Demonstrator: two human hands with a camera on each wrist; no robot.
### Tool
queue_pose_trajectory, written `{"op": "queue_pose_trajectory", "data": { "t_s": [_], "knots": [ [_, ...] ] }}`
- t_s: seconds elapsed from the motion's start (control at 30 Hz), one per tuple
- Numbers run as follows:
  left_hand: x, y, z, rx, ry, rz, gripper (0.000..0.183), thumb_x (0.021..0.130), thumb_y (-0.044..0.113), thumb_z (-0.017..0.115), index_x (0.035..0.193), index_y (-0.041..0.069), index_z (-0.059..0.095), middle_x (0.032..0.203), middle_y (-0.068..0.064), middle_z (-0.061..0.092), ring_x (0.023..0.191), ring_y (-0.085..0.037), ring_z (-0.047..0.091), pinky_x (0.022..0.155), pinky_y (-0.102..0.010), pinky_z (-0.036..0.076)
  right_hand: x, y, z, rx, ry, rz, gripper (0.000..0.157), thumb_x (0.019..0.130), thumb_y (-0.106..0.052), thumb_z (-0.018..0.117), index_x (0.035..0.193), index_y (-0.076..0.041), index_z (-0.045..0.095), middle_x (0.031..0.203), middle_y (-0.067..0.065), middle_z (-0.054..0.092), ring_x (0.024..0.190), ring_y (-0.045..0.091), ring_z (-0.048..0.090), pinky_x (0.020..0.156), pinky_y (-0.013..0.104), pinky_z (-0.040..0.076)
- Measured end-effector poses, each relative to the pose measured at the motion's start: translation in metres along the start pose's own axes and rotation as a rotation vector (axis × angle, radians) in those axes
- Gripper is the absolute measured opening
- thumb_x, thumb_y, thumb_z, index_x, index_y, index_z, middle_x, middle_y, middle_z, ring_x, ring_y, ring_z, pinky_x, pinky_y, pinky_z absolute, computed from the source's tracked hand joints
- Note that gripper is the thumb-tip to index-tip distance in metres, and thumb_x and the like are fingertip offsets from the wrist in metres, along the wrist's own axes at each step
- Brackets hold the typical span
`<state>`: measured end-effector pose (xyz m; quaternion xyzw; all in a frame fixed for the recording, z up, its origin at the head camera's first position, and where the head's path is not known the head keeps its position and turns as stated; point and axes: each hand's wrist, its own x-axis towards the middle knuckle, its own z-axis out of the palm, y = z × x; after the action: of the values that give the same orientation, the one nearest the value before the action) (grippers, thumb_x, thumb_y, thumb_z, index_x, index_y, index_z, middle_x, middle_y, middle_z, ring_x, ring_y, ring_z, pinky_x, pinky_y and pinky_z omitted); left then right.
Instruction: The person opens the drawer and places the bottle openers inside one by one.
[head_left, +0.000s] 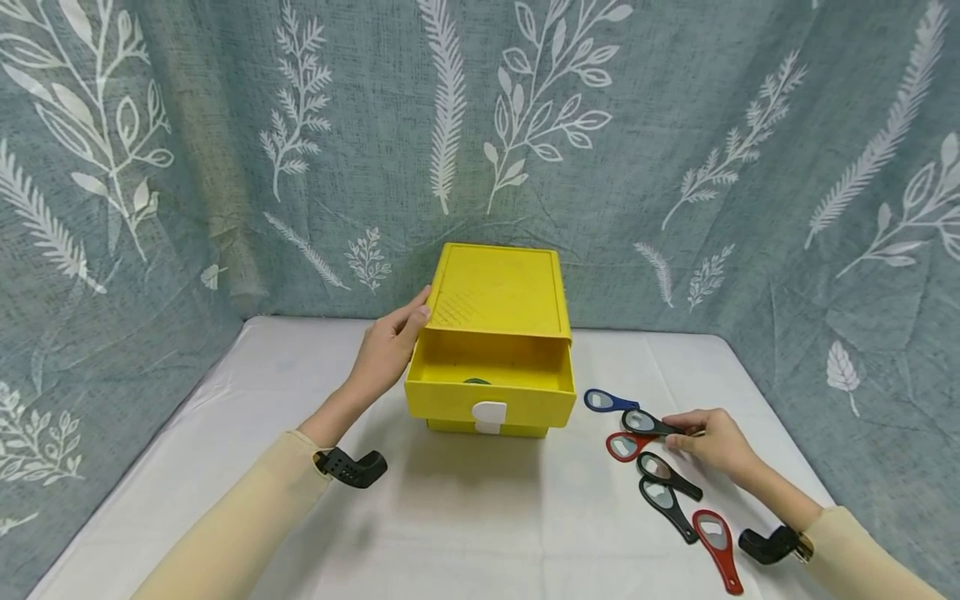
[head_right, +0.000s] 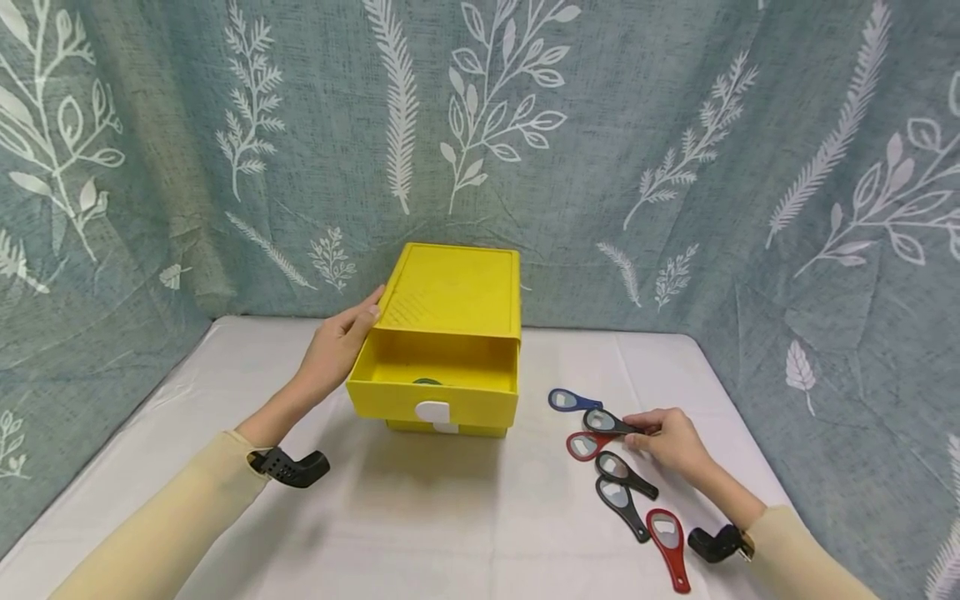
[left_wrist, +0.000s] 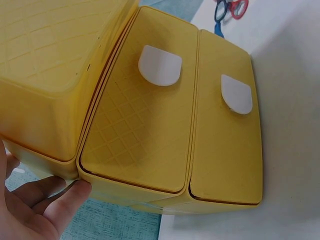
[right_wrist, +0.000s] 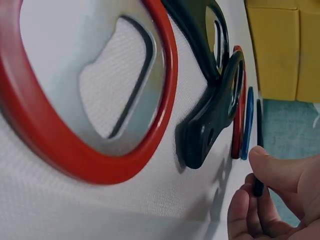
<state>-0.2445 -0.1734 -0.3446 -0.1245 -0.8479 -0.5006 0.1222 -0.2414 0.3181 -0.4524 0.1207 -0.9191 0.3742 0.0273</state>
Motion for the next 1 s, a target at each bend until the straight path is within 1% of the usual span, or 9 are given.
{"op": "queue_pose_trajectory", "data": {
  "t_s": [0.17, 0.27, 0.4, 0.63, 0.7, 0.77, 0.87, 0.93, 1.0],
  "knots": [
    [0.0, -0.001, 0.0, -0.002, -0.001, -0.004, 0.058, 0.103, 0.055, 0.038, 0.153, 0.026, 0.038, 0.13, -0.006, 0.061, 0.05, -0.024, 0.037, 0.045, -0.031, 0.035, 0.0, -0.003, 0.0, -0.004, -0.002, -0.022, 0.028, 0.081, -0.004, 0.08, 0.107, 0.005, 0.074, 0.098, 0.016, 0.071, 0.075, 0.016, 0.056, 0.053, 0.024, 0.048],
    [0.0, 0.0, 0.0, -0.002, -0.004, -0.005, 0.058, 0.103, 0.055, 0.038, 0.153, 0.026, 0.037, 0.143, -0.003, 0.05, 0.056, -0.027, 0.041, 0.048, -0.032, 0.038, 0.0, -0.005, -0.001, 0.011, -0.002, -0.02, 0.028, 0.082, -0.004, 0.08, 0.107, 0.005, 0.075, 0.098, 0.014, 0.071, 0.074, 0.016, 0.057, 0.054, 0.024, 0.049],
    [0.0, 0.0, 0.0, -0.006, -0.006, -0.01, 0.058, 0.103, 0.055, 0.038, 0.153, 0.026, 0.037, 0.146, -0.002, 0.047, 0.06, -0.027, 0.045, 0.051, -0.033, 0.04, 0.001, -0.011, -0.003, 0.028, 0.006, -0.029, 0.027, 0.082, -0.004, 0.079, 0.108, 0.005, 0.075, 0.096, 0.014, 0.071, 0.073, 0.015, 0.057, 0.054, 0.025, 0.048],
    [0.0, 0.0, 0.0, -0.003, -0.004, -0.008, 0.058, 0.103, 0.056, 0.039, 0.153, 0.027, 0.037, 0.129, -0.008, 0.061, 0.054, -0.03, 0.041, 0.047, -0.033, 0.038, 0.004, -0.028, -0.012, 0.033, 0.015, -0.023, 0.028, 0.084, -0.007, 0.079, 0.11, 0.003, 0.074, 0.102, 0.015, 0.071, 0.08, 0.018, 0.063, 0.057, 0.025, 0.051],
    [0.001, 0.0, 0.0, 0.001, -0.003, -0.002, 0.058, 0.103, 0.056, 0.038, 0.153, 0.027, 0.037, 0.132, -0.007, 0.059, 0.068, -0.03, 0.056, 0.055, -0.035, 0.046, 0.005, -0.034, -0.016, 0.044, 0.012, -0.023, 0.03, 0.085, -0.01, 0.079, 0.112, 0.002, 0.074, 0.103, 0.015, 0.071, 0.081, 0.018, 0.064, 0.059, 0.026, 0.051],
    [0.001, 0.0, 0.0, 0.001, -0.006, 0.003, 0.058, 0.103, 0.056, 0.038, 0.153, 0.027, 0.037, 0.141, -0.005, 0.053, 0.095, -0.029, 0.063, 0.073, -0.039, 0.054, 0.006, -0.039, -0.021, 0.057, 0.012, -0.029, 0.032, 0.086, -0.012, 0.078, 0.114, 0.002, 0.073, 0.103, 0.015, 0.071, 0.082, 0.019, 0.065, 0.061, 0.026, 0.053],
    [0.001, 0.0, 0.0, 0.008, -0.007, 0.012, 0.058, 0.103, 0.055, 0.039, 0.153, 0.026, 0.037, 0.149, 0.0, 0.043, 0.127, -0.025, 0.05, 0.095, -0.045, 0.05, 0.008, -0.049, -0.028, 0.077, 0.014, -0.037, 0.034, 0.087, -0.016, 0.078, 0.117, 0.001, 0.073, 0.107, 0.015, 0.07, 0.084, 0.017, 0.066, 0.066, 0.027, 0.055],
    [0.001, -0.001, 0.0, 0.005, -0.01, 0.007, 0.058, 0.103, 0.055, 0.039, 0.153, 0.026, 0.037, 0.14, -0.006, 0.054, 0.108, -0.029, 0.062, 0.082, -0.042, 0.054, 0.01, -0.057, -0.033, 0.09, 0.018, -0.038, 0.036, 0.088, -0.017, 0.077, 0.118, -0.001, 0.072, 0.11, 0.015, 0.07, 0.086, 0.016, 0.066, 0.068, 0.027, 0.055],
    [0.001, -0.001, 0.0, 0.006, -0.01, 0.001, 0.058, 0.103, 0.056, 0.039, 0.153, 0.028, 0.037, 0.125, -0.01, 0.063, 0.079, -0.031, 0.061, 0.063, -0.036, 0.051, 0.012, -0.066, -0.038, 0.1, 0.023, -0.039, 0.037, 0.088, -0.02, 0.077, 0.12, -0.002, 0.071, 0.112, 0.015, 0.069, 0.087, 0.014, 0.065, 0.069, 0.026, 0.055]
  ]
}}
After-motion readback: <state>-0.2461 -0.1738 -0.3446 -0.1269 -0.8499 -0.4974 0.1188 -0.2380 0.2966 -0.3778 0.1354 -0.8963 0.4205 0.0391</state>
